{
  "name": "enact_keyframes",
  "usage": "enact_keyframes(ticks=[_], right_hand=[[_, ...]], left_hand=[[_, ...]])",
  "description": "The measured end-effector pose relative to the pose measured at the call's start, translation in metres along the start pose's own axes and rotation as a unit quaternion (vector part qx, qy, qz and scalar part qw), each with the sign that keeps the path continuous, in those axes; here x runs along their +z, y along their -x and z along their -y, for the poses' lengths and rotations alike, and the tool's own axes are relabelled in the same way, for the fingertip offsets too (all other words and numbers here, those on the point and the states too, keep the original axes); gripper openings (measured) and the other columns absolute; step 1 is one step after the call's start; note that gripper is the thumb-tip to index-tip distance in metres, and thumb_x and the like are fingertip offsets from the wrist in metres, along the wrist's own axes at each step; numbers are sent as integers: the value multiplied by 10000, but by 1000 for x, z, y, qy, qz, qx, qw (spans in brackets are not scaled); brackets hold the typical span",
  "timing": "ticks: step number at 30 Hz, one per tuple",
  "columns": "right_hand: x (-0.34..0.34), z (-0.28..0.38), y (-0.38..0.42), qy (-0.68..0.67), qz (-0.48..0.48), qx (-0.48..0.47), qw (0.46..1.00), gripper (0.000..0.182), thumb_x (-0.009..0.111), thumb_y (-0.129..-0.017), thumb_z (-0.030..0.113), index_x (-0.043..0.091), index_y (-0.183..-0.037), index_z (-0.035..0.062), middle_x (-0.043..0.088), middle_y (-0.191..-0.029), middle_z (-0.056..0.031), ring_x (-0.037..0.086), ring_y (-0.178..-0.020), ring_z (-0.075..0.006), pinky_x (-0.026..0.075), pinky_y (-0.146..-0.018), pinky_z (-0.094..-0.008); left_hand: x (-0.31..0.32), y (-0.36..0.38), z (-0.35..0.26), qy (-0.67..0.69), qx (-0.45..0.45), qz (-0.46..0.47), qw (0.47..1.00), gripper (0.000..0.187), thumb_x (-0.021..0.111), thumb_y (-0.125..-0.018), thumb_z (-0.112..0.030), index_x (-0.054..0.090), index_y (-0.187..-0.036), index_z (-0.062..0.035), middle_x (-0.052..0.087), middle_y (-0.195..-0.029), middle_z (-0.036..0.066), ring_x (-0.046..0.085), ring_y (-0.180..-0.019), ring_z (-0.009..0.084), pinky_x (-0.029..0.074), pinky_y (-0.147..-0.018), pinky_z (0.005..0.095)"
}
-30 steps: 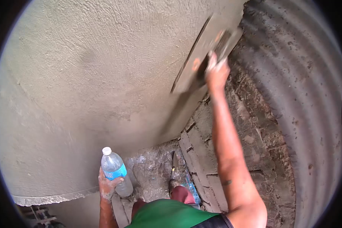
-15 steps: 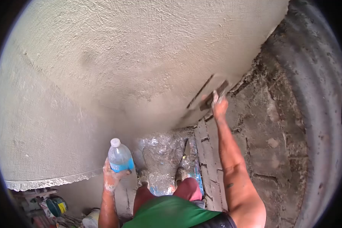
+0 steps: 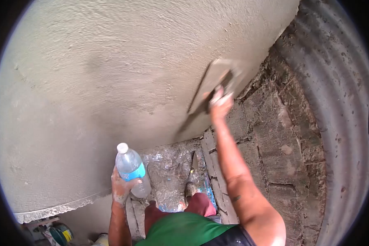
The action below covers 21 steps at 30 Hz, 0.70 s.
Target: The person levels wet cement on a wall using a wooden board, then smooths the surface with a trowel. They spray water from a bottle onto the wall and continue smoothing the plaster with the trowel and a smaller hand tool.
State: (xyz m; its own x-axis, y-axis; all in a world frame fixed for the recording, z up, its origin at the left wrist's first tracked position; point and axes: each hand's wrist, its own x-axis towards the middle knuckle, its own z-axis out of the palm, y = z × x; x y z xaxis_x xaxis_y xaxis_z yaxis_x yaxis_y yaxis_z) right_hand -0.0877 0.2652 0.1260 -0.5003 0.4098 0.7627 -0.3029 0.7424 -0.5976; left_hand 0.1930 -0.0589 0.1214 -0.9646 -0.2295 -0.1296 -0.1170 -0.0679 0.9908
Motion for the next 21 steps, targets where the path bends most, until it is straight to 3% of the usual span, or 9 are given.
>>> enact_keyframes(ticks=[6,10,11,14,16,17,18,20,21], right_hand=[[5,-54,203,-27,258,278,925,442,575,-936,329,553,-1052,-96,606,-985,-355,554,-960,-529,457,-814,-504],[-61,-32,250,-44,366,391,843,383,582,-922,325,590,-1046,-37,649,-889,-266,635,-836,-406,479,-734,-473],[-73,-33,262,-26,373,387,843,387,580,-924,336,592,-1048,-30,653,-890,-259,639,-843,-391,483,-717,-477],[-94,-80,332,131,309,-54,941,324,628,-908,293,603,-1028,-8,657,-864,-243,638,-840,-381,498,-703,-482],[-117,-26,275,-79,342,277,895,278,636,-919,266,608,-1041,18,654,-786,-156,632,-707,-262,507,-610,-417],[-127,-17,257,-191,394,479,761,277,630,-932,290,602,-1053,42,611,-735,-50,559,-604,-121,468,-522,-303],[-135,-10,245,-203,396,482,755,316,603,-947,327,590,-1099,50,585,-735,-5,515,-560,-64,410,-478,-228],[-161,7,216,-235,412,459,751,362,584,-952,343,571,-1160,47,577,-717,1,501,-540,-64,414,-486,-238],[-181,22,189,-224,478,472,706,442,571,-952,345,532,-1266,37,646,-889,-77,607,-729,-155,495,-645,-287]], left_hand=[[-3,21,12,-90,-83,-36,992,695,822,-564,22,541,-1199,0,661,-1047,65,639,-916,163,519,-838,310],[4,29,-2,-16,-104,-15,994,719,830,-560,28,537,-1215,5,661,-1057,78,639,-944,166,522,-847,315],[8,27,-4,-13,-98,-16,995,719,830,-560,28,537,-1215,5,661,-1057,78,639,-944,166,522,-847,315],[22,22,-6,-18,-63,37,997,764,869,-563,-20,524,-1244,4,661,-1085,88,637,-982,180,518,-887,338],[46,17,-15,-24,-20,113,993,813,895,-574,-77,502,-1281,5,655,-1126,97,630,-1023,193,498,-937,350],[51,13,-5,-55,-1,146,988,838,905,-571,-101,494,-1293,7,652,-1137,99,627,-1031,192,491,-948,345],[59,9,-3,-88,19,180,980,863,914,-569,-125,485,-1305,9,650,-1147,102,624,-1039,191,484,-958,340],[79,16,17,-17,18,205,978,782,863,-656,-160,473,-1304,39,616,-1215,127,598,-1096,198,455,-997,336],[87,17,50,103,-16,187,977,737,816,-712,-183,457,-1309,57,595,-1244,153,581,-1128,215,441,-1010,338]])
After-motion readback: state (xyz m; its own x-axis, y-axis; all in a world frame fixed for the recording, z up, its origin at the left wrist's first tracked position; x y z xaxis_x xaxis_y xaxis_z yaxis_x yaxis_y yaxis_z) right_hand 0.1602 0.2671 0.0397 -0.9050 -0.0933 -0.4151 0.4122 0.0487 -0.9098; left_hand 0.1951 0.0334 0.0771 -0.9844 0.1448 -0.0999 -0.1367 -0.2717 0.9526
